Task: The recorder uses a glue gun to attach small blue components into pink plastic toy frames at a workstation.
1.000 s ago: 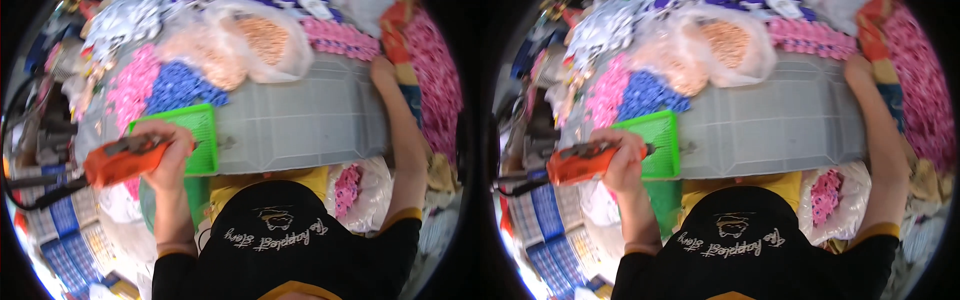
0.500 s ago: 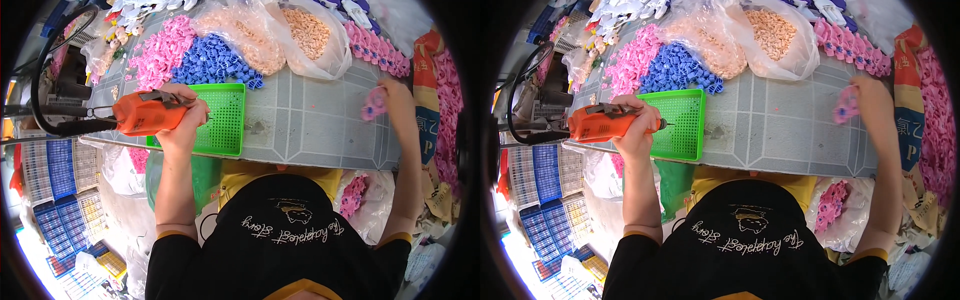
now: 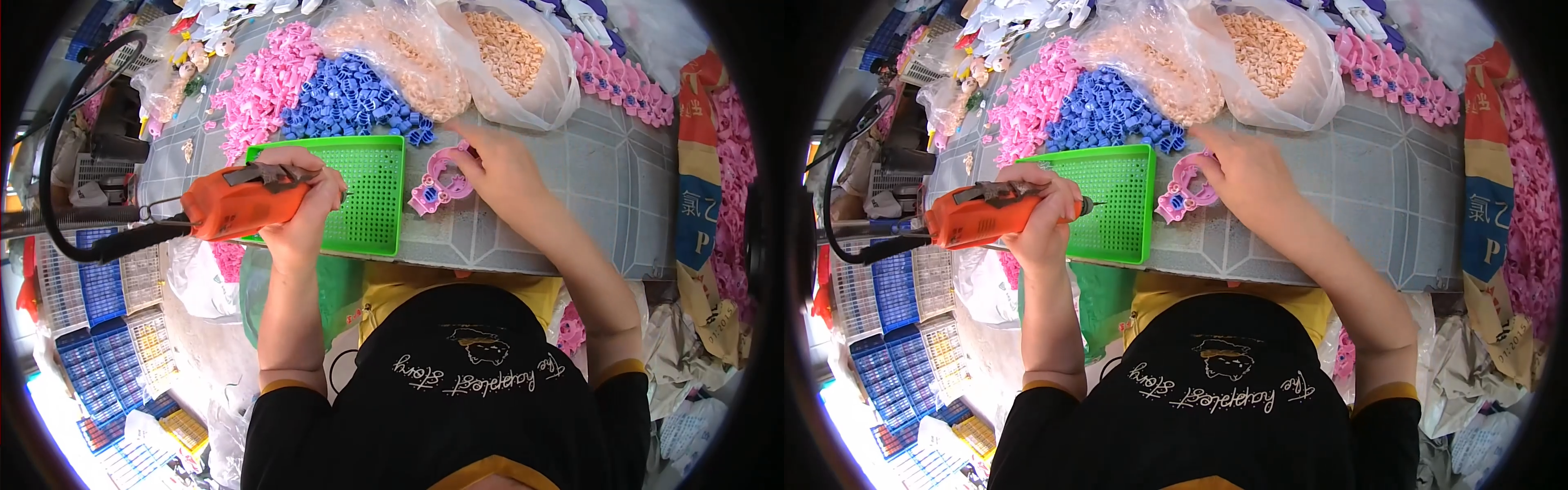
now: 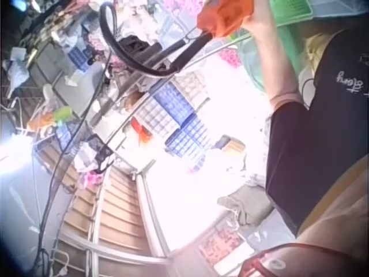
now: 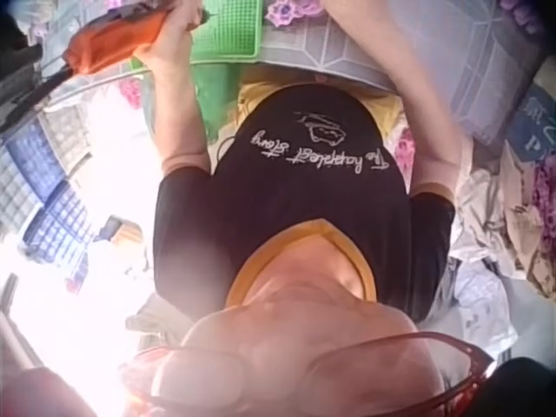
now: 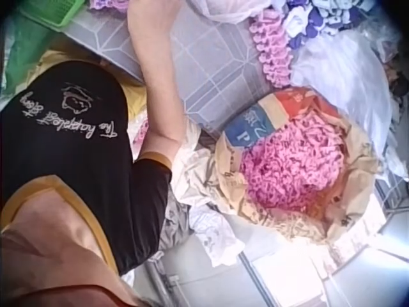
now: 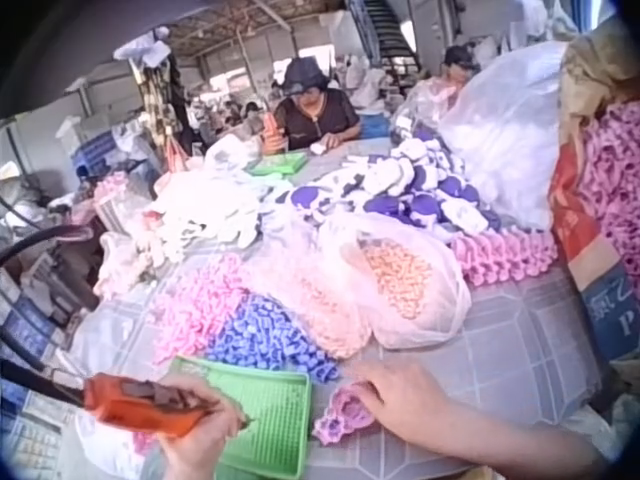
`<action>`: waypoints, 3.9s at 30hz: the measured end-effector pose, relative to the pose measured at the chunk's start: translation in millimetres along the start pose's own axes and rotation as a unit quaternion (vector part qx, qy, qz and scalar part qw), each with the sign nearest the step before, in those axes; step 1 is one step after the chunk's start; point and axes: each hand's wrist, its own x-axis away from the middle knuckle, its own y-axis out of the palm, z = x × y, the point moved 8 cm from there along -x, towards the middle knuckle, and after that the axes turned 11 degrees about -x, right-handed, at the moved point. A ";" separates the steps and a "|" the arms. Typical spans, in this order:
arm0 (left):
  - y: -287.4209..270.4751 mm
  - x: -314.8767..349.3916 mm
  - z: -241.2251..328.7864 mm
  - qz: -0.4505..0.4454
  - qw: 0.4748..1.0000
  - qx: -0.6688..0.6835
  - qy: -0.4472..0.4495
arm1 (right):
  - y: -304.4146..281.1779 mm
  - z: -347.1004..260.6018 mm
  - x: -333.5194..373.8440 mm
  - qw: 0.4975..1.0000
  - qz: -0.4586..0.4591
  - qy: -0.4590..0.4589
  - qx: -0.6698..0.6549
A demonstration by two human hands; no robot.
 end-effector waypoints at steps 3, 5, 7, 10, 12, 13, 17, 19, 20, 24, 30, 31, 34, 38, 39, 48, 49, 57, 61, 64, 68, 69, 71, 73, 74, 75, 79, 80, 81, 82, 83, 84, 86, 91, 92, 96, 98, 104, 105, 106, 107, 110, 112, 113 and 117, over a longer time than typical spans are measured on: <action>-1.4 0.8 -1.2 0.008 1.000 -0.004 0.001 | 1.9 13.3 7.0 0.991 0.030 0.072 -0.112; -2.2 1.0 -2.8 0.013 1.000 -0.002 -0.001 | 4.3 24.8 13.2 0.974 0.055 0.114 -0.189; -2.0 1.8 -3.1 0.008 1.000 0.016 0.007 | 5.5 27.9 16.9 0.972 0.073 0.114 -0.191; 0.1 0.7 0.2 0.006 1.000 -0.010 0.018 | 9.6 22.2 19.6 0.983 0.071 0.087 -0.145; 0.4 1.5 1.8 0.006 1.000 -0.011 0.021 | 10.9 20.6 19.5 0.985 0.077 0.077 -0.133; 0.9 1.9 3.0 0.005 1.000 -0.011 0.025 | 10.2 19.4 20.0 0.987 0.082 0.068 -0.119; 0.8 1.0 -1.3 0.023 1.000 0.006 -0.004 | 9.9 22.2 20.8 0.990 0.099 0.047 -0.086; 2.1 0.9 -2.5 0.022 1.000 0.006 -0.013 | 10.1 19.0 20.8 0.992 0.090 0.043 -0.073; 3.0 0.9 -1.9 0.021 1.000 0.006 -0.013 | 9.8 18.7 20.2 0.992 0.092 0.044 -0.074; 4.4 1.8 16.3 0.032 0.999 -0.017 0.022 | 9.8 12.4 17.1 0.995 0.096 0.031 -0.023; 39.5 -3.2 58.5 -0.012 0.995 0.052 0.080 | 10.9 17.5 15.5 0.995 0.096 0.027 0.012; 48.0 -3.0 58.7 -0.034 0.993 0.083 0.072 | 11.5 19.6 15.5 0.995 0.092 0.040 0.006; 69.8 -2.8 51.9 -0.102 0.990 0.081 0.046 | 12.2 21.5 15.5 0.994 0.106 0.034 0.014; 77.4 -2.4 41.2 -0.116 0.986 0.111 0.042 | 12.0 23.8 16.3 0.993 0.111 0.037 0.013; 78.0 -3.1 41.4 -0.126 0.985 0.108 0.055 | 12.3 24.7 16.6 0.993 0.107 0.039 0.018; 84.9 -2.6 23.4 -0.115 0.982 0.152 0.013 | 14.5 26.5 17.1 0.994 0.095 0.047 0.022; 84.9 -3.3 19.9 -0.115 0.982 0.153 0.013 | 15.0 26.7 16.9 0.994 0.094 0.047 0.024; 107.9 -8.8 19.2 -0.205 0.971 -0.092 0.077 | 18.8 28.2 19.1 0.994 0.096 0.039 0.024; 98.7 -5.8 17.2 -0.144 0.987 -0.028 0.061 | 20.7 27.6 17.8 0.994 0.088 0.052 0.029; 87.5 -4.8 18.3 -0.082 0.997 0.000 -0.001 | 21.1 29.4 19.0 0.994 0.098 0.045 0.026; 60.6 -13.0 43.2 -0.032 0.994 0.091 0.048 | 21.4 28.7 18.0 0.995 0.083 0.053 0.026; 57.3 -14.3 42.4 -0.031 0.994 0.088 0.048 | 20.8 28.9 18.3 0.995 0.084 0.052 0.020; 44.0 -20.0 36.3 0.004 0.999 0.049 0.018 | 20.9 27.3 17.1 0.995 0.083 0.046 0.008; 35.1 -23.1 25.2 0.011 0.999 0.030 0.017 | 18.8 27.7 18.1 0.995 0.085 0.047 0.008; 31.7 -23.6 19.2 0.016 1.000 0.012 0.000 | 19.2 26.3 18.0 0.996 0.082 0.044 0.005; 28.0 -23.8 13.7 0.021 1.000 -0.005 -0.016 | 19.0 24.6 17.8 0.996 0.085 0.038 0.003; 21.5 -22.9 2.4 0.015 1.000 -0.017 -0.013 | 18.2 22.0 17.9 0.995 0.093 0.031 0.000; 19.8 -22.2 0.9 0.016 1.000 -0.018 -0.014 | 18.5 22.4 17.8 0.995 0.092 0.031 -0.001; 17.9 -21.5 -0.9 0.017 1.000 -0.016 -0.019 | 19.7 23.1 17.5 0.996 0.084 0.034 0.005; 16.6 -21.4 -2.3 0.019 0.999 -0.013 -0.023 | 20.2 23.3 16.9 0.996 0.078 0.036 0.011; 15.7 -21.4 -3.3 0.020 0.999 -0.013 -0.023 | 19.8 22.9 16.5 0.996 0.077 0.035 0.011; 14.9 -21.6 -4.2 0.021 1.000 -0.007 -0.021 | 19.6 22.7 16.4 0.996 0.075 0.038 0.015; 13.9 -21.4 -5.4 0.023 1.000 -0.001 -0.020 | 19.9 23.0 16.4 0.996 0.073 0.040 0.019; 13.5 -20.9 -6.1 0.016 1.000 0.011 -0.008 | 19.1 23.2 16.3 0.996 0.071 0.043 0.028; 13.4 -20.7 -7.0 0.016 1.000 0.012 -0.007 | 18.7 23.1 16.3 0.996 0.072 0.043 0.029; 15.0 -17.5 4.6 0.027 0.999 -0.039 0.011 | 18.6 22.9 17.7 0.996 0.076 0.043 0.023; 17.7 -16.3 14.4 0.034 0.998 -0.040 0.019 | 16.8 23.9 18.3 0.995 0.082 0.047 0.024; 58.3 -10.7 56.9 -0.104 0.982 0.118 0.102 | 18.9 25.3 17.8 0.995 0.076 0.057 0.016; 68.1 -8.2 61.0 -0.132 0.975 0.142 0.105 | 18.0 25.4 18.5 0.995 0.079 0.058 0.008; 77.3 -6.3 60.6 -0.178 0.966 0.158 0.099 | 17.8 24.9 17.9 0.995 0.081 0.056 -0.001; 83.2 -3.7 60.3 -0.182 0.965 0.159 0.098 | 17.8 26.0 18.2 0.995 0.084 0.059 -0.001; 96.2 4.0 52.9 -0.172 0.971 0.149 0.077 | 17.7 27.3 18.2 0.994 0.091 0.057 0.008; 97.5 4.6 47.4 -0.195 0.963 0.172 0.071 | 17.2 28.4 17.8 0.994 0.088 0.060 0.002; 100.6 5.4 45.6 -0.216 0.955 0.194 0.065 | 16.2 28.6 17.9 0.994 0.089 0.061 0.002; 103.5 6.6 41.4 -0.211 0.955 0.195 0.069 | 15.6 27.9 18.2 0.994 0.093 0.056 0.006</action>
